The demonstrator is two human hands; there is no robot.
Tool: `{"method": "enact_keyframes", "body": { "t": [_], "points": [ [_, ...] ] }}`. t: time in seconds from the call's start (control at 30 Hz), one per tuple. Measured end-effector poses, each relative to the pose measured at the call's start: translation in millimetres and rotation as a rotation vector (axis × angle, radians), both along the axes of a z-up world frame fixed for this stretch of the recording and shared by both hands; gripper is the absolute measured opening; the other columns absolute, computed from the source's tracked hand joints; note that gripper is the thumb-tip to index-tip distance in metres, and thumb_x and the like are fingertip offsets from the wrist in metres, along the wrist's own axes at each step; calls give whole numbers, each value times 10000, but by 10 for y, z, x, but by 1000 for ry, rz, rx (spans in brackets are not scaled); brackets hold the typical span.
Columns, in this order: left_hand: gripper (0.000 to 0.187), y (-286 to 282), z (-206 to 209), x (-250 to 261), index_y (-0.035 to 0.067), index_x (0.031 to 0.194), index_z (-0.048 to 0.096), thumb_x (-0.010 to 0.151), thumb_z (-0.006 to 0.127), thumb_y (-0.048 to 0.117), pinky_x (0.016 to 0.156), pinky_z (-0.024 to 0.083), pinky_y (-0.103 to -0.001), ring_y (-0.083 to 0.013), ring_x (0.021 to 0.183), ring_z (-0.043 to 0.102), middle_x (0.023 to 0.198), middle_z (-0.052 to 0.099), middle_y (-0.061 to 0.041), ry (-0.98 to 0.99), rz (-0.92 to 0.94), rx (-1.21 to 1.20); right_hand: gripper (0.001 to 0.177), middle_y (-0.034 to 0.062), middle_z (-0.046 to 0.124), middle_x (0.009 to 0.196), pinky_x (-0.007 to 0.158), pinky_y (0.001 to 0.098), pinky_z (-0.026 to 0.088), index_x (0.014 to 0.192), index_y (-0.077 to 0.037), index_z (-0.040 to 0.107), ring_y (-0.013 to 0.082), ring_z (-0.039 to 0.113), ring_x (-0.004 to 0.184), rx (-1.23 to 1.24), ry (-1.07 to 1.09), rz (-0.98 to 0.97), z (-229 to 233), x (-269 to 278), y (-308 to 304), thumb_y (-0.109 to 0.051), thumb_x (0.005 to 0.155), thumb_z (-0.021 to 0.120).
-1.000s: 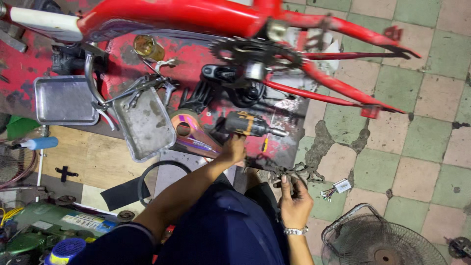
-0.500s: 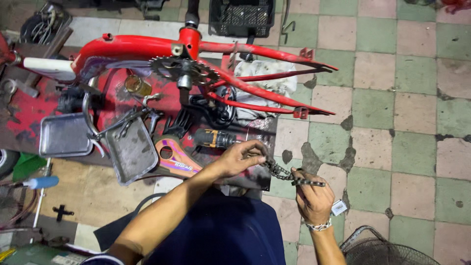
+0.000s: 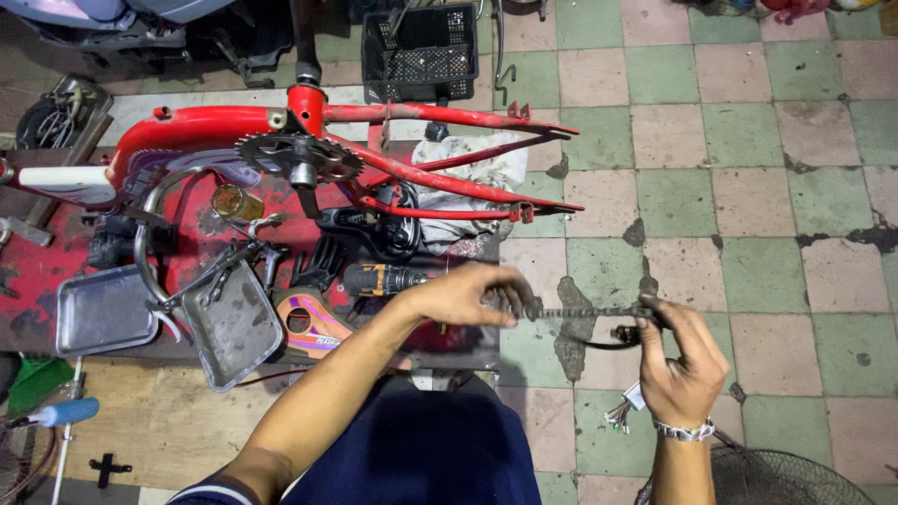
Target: The person assembles a motorcycle chain on a red bike frame, using a power drill to tighten the sprocket and connecting the links by hand.
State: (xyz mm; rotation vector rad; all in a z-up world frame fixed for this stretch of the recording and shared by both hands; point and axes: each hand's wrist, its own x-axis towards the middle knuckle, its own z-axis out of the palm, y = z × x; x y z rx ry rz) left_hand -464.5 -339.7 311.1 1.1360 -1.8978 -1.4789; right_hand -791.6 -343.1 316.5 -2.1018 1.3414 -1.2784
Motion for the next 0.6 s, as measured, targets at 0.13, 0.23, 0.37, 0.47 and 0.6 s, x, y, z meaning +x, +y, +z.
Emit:
{"method": "enact_keyframes", "body": {
  "t": [0.13,0.23,0.37,0.47,0.6],
  "points": [
    [401,-28,-154,-82,44,1183,691,846,856,185,956,527,-411,-251,1067,655,1128,720,-90,-116,-145,-402,211,145,749,1134,910,308,580,1180,12,718,207,733,1033,92,-7,1,198,43,102,-44,980,757],
    [442,-116,-285,-108,27,1279,641,880,782,155,994,552,-393,-206,1107,680,1198,721,-86,178,-294,67,221,147,752,1155,923,301,583,1208,3,726,203,734,1050,117,12,-55,292,-11,75,-45,995,759],
    [491,-122,-357,-151,64,1283,611,855,802,211,943,562,-385,-157,1052,694,1152,738,-70,184,-162,252,263,138,738,1239,972,306,571,1295,-11,704,204,723,1113,128,17,-67,345,-132,62,-41,1034,722],
    [442,-105,-326,-183,48,1240,641,871,827,205,967,553,-362,-152,1055,709,1115,763,-79,138,-86,60,215,106,745,1115,945,307,559,1249,-51,725,180,711,1005,193,46,-86,364,-244,46,-30,1036,713],
    [410,-35,-281,-306,15,1252,641,922,811,188,954,548,-337,-147,1025,698,1083,757,-97,310,-85,177,340,86,726,1221,870,294,565,1356,-104,703,195,704,1049,268,72,-121,267,-292,-88,-23,1027,674]
  ]
}}
